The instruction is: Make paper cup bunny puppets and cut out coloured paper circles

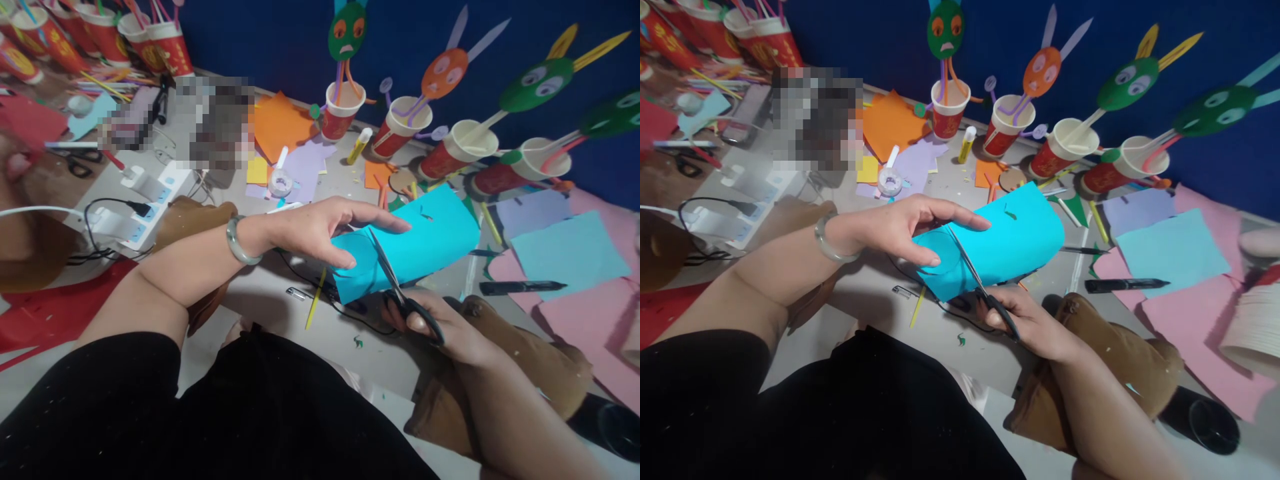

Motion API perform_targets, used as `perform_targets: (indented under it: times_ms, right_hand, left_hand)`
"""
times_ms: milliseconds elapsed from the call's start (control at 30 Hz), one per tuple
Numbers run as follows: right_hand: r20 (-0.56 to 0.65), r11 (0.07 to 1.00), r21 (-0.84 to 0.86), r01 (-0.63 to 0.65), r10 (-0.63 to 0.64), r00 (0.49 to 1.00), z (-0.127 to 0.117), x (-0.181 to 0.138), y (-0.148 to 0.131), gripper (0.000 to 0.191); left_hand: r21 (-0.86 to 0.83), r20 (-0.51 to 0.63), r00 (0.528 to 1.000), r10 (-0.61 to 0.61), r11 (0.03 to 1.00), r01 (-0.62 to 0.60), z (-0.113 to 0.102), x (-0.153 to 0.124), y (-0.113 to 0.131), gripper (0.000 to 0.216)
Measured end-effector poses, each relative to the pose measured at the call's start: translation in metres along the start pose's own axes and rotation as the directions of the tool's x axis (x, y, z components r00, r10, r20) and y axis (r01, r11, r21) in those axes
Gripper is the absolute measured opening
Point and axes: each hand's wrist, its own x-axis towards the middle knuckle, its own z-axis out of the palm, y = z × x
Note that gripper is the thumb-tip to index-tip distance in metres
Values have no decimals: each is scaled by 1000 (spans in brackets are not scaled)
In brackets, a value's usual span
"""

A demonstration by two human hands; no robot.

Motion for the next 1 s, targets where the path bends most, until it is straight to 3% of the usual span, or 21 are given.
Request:
perform_targets:
  times_ms: [1000]
  right_hand:
    - [-62,997,-23,-73,72,995,2,2,0,76]
  left_hand:
    - [-52,7,999,-46,998,46,0,-2,4,74]
